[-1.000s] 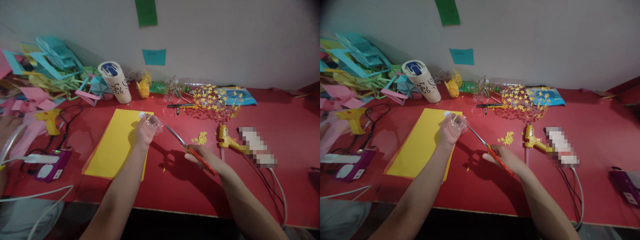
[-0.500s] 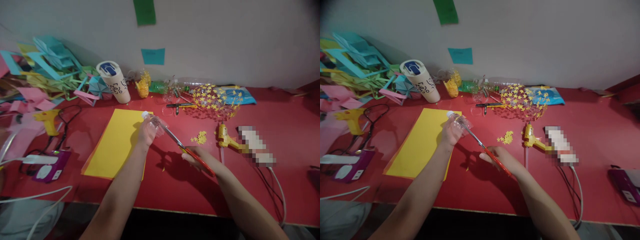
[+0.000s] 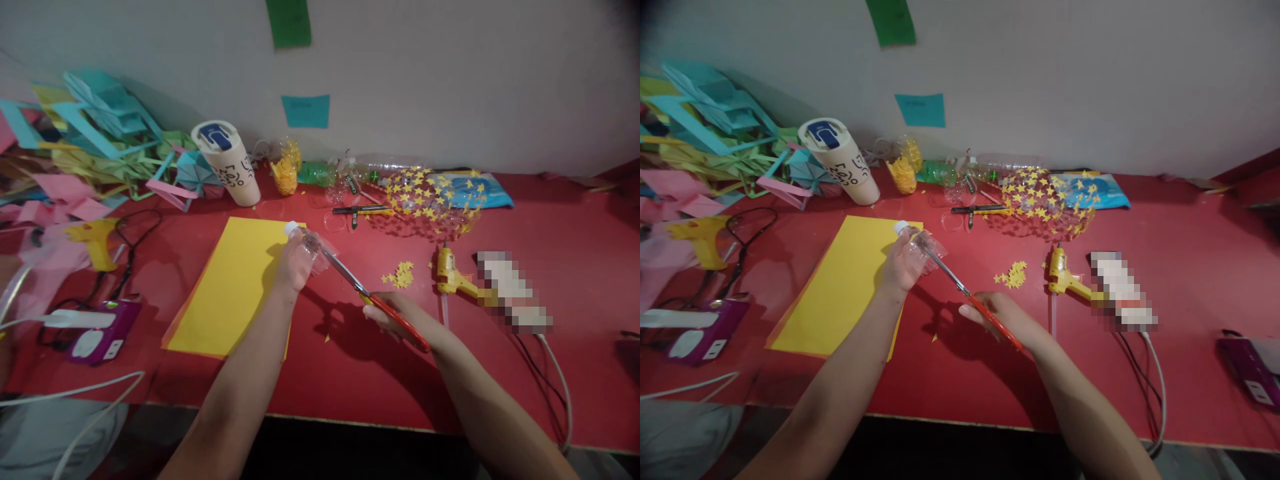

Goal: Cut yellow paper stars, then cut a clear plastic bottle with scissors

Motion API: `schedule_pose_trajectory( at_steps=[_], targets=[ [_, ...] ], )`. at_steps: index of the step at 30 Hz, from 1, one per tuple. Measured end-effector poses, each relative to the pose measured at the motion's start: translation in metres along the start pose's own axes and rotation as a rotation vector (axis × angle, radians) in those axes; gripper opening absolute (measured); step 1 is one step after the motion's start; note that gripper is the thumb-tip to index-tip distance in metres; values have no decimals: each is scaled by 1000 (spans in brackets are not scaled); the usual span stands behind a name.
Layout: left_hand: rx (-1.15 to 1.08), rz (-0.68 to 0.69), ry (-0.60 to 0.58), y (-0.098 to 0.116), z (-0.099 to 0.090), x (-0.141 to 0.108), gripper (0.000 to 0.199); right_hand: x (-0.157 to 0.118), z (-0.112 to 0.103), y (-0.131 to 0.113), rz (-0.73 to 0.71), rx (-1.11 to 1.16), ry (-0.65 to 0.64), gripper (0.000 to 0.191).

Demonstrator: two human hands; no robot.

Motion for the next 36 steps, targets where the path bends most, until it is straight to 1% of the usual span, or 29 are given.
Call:
schedule_pose_trajectory(
  at_steps=[3,8,12,14,18,21,27,29,32,36],
  targets=[
    [2,11,-2,0,-1,1,23,0,1,4,36,16,1,57],
    [53,22,-11,0,-2,2,15,2,2,11,113,27,22,54],
    [44,33,-31,1,-4,4,11,4,3,14,148,-25,33,55],
    [44,37,-45,1,-4,5,9,5,3,14,140,-53,32,55],
    [58,46,-50,4,-5,6,7,6,3,12,77,-59,40,55],
    [85,34,-42,5,-4,4,8,5,4,10,42,-75,18,57],
    [156,1,-58,-1,-2,2,4,4,5,15,-8,-113,-3,56],
    [159,-2,-64,-3,-2,2,4,5,7,18,13,-66,-8,55],
    [151,8,-81,-3,-3,4,5,5,11,22,81,17,6,53],
    [143,17,-84,-2,-6,5,12,7,14,24,166,26,58,53]
  ],
)
Point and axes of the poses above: each hand's wrist, its own x-axis towards the middle knuckle, its own z-axis out of the palm, y = z × x, the point moved 4 cm from there along x, towards the middle knuckle, and after that the axes turned 8 degrees about -z, right-handed, at the moved point
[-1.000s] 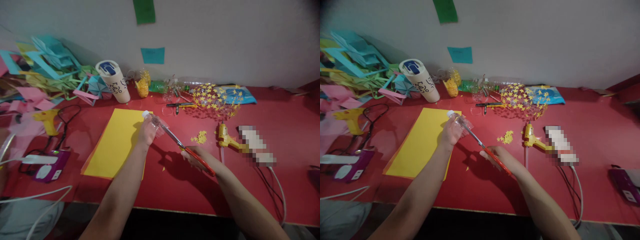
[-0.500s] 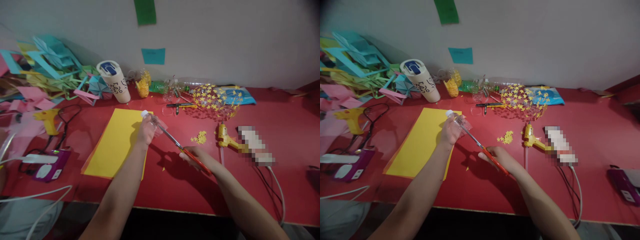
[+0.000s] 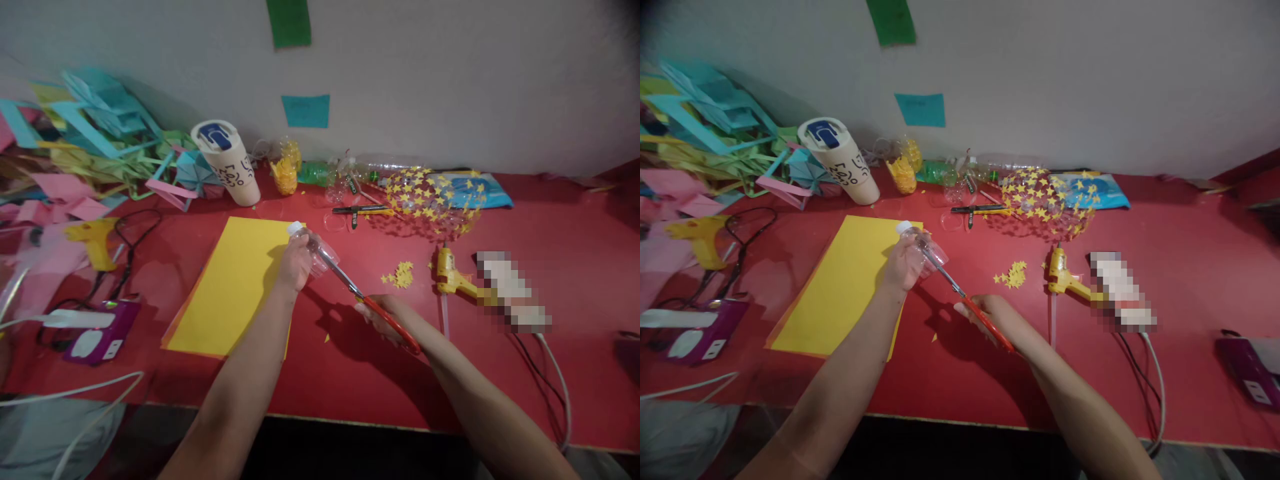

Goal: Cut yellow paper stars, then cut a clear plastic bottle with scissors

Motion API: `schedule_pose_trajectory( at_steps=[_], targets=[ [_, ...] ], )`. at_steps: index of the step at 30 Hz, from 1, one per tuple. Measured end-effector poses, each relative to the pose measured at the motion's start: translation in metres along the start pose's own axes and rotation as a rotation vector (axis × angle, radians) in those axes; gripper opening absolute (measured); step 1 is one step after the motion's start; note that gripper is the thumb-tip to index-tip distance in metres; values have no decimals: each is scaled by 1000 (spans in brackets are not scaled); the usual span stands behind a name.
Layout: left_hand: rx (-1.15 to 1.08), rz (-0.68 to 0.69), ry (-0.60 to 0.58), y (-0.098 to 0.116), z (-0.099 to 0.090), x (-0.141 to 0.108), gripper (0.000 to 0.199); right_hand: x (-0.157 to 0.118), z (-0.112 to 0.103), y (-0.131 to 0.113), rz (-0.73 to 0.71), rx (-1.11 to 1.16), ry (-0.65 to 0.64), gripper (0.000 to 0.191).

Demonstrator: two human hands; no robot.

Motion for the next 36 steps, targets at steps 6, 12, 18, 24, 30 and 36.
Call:
schedule_pose_trajectory(
  at_steps=[6,12,18,24,30,36],
  targets=[
    [4,11,18,0,-4,2,13,2,-2,-5,-64,-22,7,56],
    [44,39,-28,-2,2,0,10,-2,-3,-12,-132,-78,-31,56],
    [8,24,20,-3,1,1,18,1,-1,-6,-108,-65,-15,56],
    [33,38,61,-2,0,3,22,7,1,4,-94,-22,18,54],
    [64,48,54,-2,3,0,23,2,0,-4,-69,-34,-31,55],
    [115,31,60,-7,9,-2,37,2,0,-2,-99,-62,-20,56]
  ],
)
Point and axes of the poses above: each hand's wrist, its own x-axis towards the middle knuckle, its own z-axis out of the palm, y = z × x, the point moved 4 cm from there along x, towards the middle knuckle, and after that the axes turned 8 degrees about -z, right-handed, at the moved point
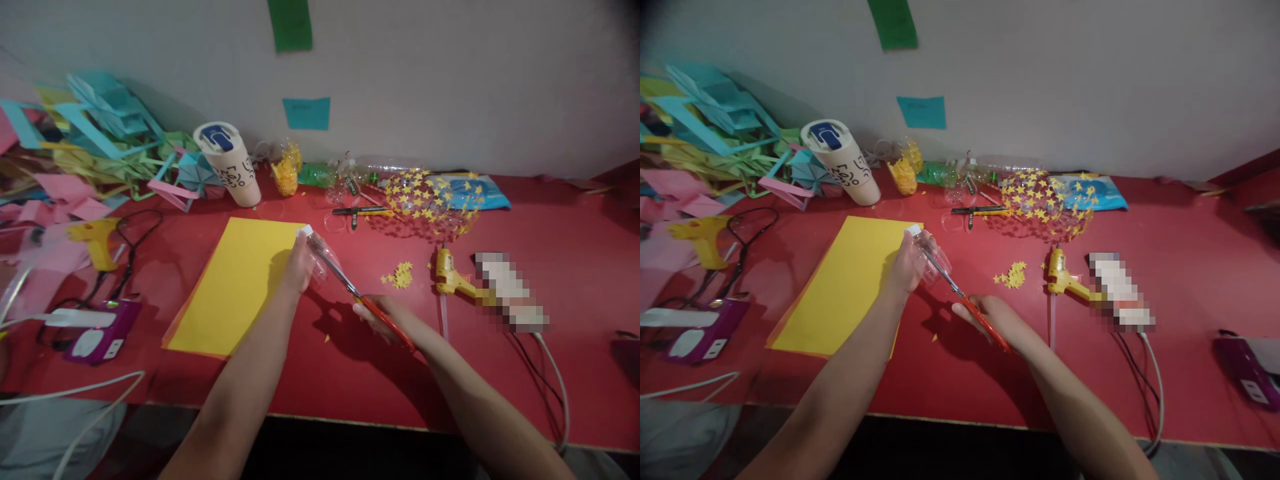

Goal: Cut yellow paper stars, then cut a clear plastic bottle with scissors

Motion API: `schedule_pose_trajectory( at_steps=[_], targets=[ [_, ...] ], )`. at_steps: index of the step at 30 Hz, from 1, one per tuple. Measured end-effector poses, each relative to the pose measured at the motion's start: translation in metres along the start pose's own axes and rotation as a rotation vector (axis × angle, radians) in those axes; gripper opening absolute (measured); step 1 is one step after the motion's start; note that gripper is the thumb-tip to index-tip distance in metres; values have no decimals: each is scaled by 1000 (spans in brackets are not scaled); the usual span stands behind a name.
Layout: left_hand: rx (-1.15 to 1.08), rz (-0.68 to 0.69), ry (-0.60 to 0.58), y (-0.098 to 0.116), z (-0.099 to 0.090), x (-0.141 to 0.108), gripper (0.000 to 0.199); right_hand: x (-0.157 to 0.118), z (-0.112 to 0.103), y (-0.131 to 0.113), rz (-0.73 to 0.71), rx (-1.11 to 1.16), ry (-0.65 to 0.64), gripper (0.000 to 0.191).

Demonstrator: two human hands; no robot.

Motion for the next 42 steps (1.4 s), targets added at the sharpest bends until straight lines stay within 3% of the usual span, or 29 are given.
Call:
schedule_pose_trajectory(
  at_steps=[8,18,26,32,42],
  targets=[
    [-14,32,9,0,-2,3,37,7,5,13,25,58,63,53],
    [1,1,-9,-4,1,0,32,0,3,-8,37,106,30,55],
    [54,11,-45,-6,6,-3,38,5,8,8,72,140,70,50],
    [67,27,-44,-5,6,-2,41,5,4,1,25,37,105,55],
    [56,-21,-69,-8,11,-5,36,2,2,-6,90,139,64,50]
  ],
)
Point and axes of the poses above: each hand's wrist, its own x-axis towards the middle knuckle, its own z-axis out of the palm, y = z × x, the point moved 4 cm from there along x, towards the middle knuckle, and after that the axes turned 8 degrees about -z, right-handed, at the moved point
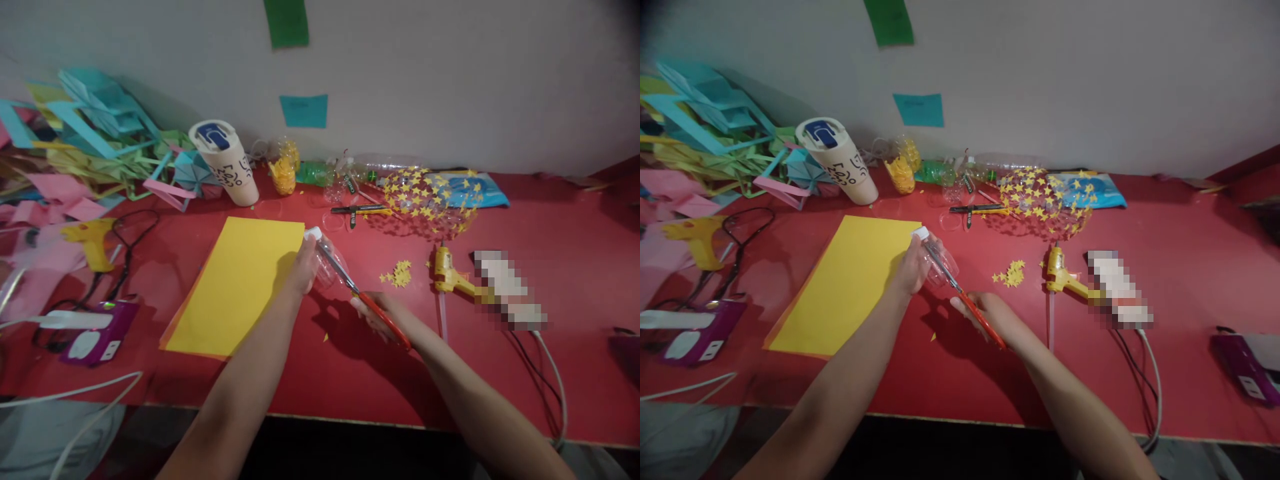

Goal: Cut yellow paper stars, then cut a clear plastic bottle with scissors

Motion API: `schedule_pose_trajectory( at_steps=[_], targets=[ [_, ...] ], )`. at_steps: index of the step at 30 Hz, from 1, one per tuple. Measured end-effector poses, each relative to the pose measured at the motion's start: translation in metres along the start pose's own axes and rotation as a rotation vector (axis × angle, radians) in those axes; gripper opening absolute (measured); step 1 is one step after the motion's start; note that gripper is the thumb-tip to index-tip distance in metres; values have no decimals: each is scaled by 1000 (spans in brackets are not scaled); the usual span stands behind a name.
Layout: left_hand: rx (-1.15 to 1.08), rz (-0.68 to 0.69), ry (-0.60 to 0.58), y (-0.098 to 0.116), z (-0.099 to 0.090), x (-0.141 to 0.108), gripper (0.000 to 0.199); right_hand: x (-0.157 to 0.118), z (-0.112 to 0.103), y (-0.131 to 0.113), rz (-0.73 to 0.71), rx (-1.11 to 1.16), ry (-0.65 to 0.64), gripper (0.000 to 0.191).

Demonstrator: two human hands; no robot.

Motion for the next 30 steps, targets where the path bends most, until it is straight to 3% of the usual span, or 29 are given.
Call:
schedule_pose_trajectory(
  at_steps=[10,16,23,30],
  targets=[
    [21,5,8,-1,-1,1,34,5,2,13,49,-11,56,51],
    [-9,-3,10,-1,-4,0,27,3,0,8,28,-88,66,51],
    [-27,31,23,3,-6,2,11,1,-3,0,-6,-10,-25,56],
    [-243,-11,75,20,-15,3,36,-10,-23,-12,-182,-189,-43,58]
  ],
)
Point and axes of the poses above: each hand's wrist, its own x-axis towards the middle knuckle, its own z-axis out of the palm, y = z × x, the point moved 4 cm from there along x, towards the middle knuckle, and after that the axes turned 8 degrees about -z, right-handed, at the moved point
